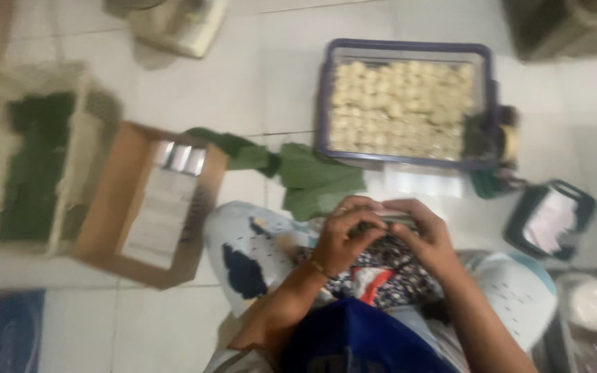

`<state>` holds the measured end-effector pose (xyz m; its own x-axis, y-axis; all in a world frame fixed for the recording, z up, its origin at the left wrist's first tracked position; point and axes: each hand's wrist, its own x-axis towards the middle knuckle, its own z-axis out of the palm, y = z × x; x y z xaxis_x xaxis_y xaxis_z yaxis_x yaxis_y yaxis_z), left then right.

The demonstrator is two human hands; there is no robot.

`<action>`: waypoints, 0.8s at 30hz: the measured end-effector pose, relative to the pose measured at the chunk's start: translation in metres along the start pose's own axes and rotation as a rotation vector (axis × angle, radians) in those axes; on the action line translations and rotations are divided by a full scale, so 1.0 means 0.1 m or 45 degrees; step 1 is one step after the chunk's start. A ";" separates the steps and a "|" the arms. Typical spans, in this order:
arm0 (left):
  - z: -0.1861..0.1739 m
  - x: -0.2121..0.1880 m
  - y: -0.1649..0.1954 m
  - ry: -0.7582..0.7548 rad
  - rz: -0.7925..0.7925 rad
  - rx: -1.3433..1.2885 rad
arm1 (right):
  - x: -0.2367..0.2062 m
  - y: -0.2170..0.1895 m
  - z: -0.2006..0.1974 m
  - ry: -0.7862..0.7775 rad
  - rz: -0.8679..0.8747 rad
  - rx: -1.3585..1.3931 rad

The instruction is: The person sits on the floor and wraps round food items one at a time in small clear plastic bags, placing each wrapped item into a plastic basket. They also handle green leaves and small boxed items, placing the boxed items into a cardboard box.

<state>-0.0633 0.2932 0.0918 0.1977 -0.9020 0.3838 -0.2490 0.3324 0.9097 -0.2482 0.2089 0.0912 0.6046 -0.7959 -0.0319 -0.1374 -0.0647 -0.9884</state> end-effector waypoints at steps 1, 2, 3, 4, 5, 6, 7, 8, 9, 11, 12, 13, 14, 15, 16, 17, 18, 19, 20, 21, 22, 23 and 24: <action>-0.08 0.00 0.00 -0.027 0.052 0.008 | 0.05 0.05 0.02 -0.022 0.069 0.103; -0.18 -0.02 0.00 -0.014 0.046 0.019 | 0.09 0.10 0.06 -0.043 0.140 0.201; -0.26 -0.06 0.00 -0.001 0.040 0.028 | 0.15 0.14 0.11 -0.064 0.215 0.296; -0.34 -0.09 -0.01 0.011 0.032 0.033 | 0.20 0.16 0.19 -0.082 0.198 0.363; -0.42 -0.12 -0.04 0.027 -0.062 -0.015 | 0.26 0.18 0.29 -0.096 0.182 0.431; -0.49 -0.17 -0.08 0.040 -0.155 -0.067 | 0.33 0.19 0.39 -0.105 0.169 0.500; -0.59 -0.21 -0.16 0.053 -0.247 -0.122 | 0.40 0.19 0.51 -0.156 0.136 0.474; -0.71 -0.23 -0.27 0.090 -0.426 -0.173 | 0.48 0.19 0.64 -0.205 0.101 0.447; -0.85 -0.26 -0.39 0.124 -0.602 -0.228 | 0.55 0.18 0.75 -0.250 0.064 0.419; -1.25 -0.28 -0.73 0.354 -0.580 -0.143 | 0.68 0.16 0.94 -0.289 0.042 0.318; -1.54 -0.28 -0.92 0.541 -0.378 0.003 | 0.73 0.16 1.01 -0.304 0.032 0.267; -1.83 -0.23 -1.14 0.789 -0.392 0.218 | 0.78 0.16 1.07 -0.257 0.056 0.178; -2.25 -0.27 -1.32 0.911 -0.342 0.336 | 0.81 0.16 1.12 -0.209 0.081 0.089; -2.73 -0.28 -1.51 0.953 -0.705 0.120 | 0.84 0.17 1.17 -0.160 0.106 0.000; -3.11 -0.22 -1.71 1.072 -0.463 0.157 | 0.86 0.20 1.21 -0.141 0.144 -0.027; -3.53 -0.23 -1.87 1.091 -0.454 0.873 | 0.88 0.23 1.25 -0.120 0.182 -0.054; -3.85 -0.24 -2.03 1.146 -0.502 0.935 | 0.89 0.27 1.29 -0.098 0.222 -0.082; -4.12 -0.25 -2.18 1.198 -0.550 0.996 | 0.89 0.32 1.33 -0.099 0.295 -0.099; -4.33 -0.27 -2.32 1.189 -0.569 1.034 | 0.90 0.38 1.38 -0.098 0.363 -0.116; -4.51 -0.25 -2.46 1.181 -0.584 1.070 | 0.91 0.43 1.43 -0.095 0.428 -0.134; -4.63 -0.24 -2.58 1.170 -0.604 1.104 | 0.91 0.49 1.48 -0.098 0.458 -0.148; -4.70 -0.23 -2.71 1.165 -0.598 1.091 | 0.91 0.55 1.52 -0.099 0.490 -0.164; -4.76 -0.21 -2.82 1.158 -0.590 1.078 | 0.91 0.60 1.56 -0.097 0.522 -0.180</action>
<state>0.4542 0.3498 -0.0976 0.9018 -0.2695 0.3378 -0.4317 -0.5266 0.7323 -0.0785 0.2265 0.0057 0.5332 -0.7265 -0.4335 -0.4807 0.1615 -0.8619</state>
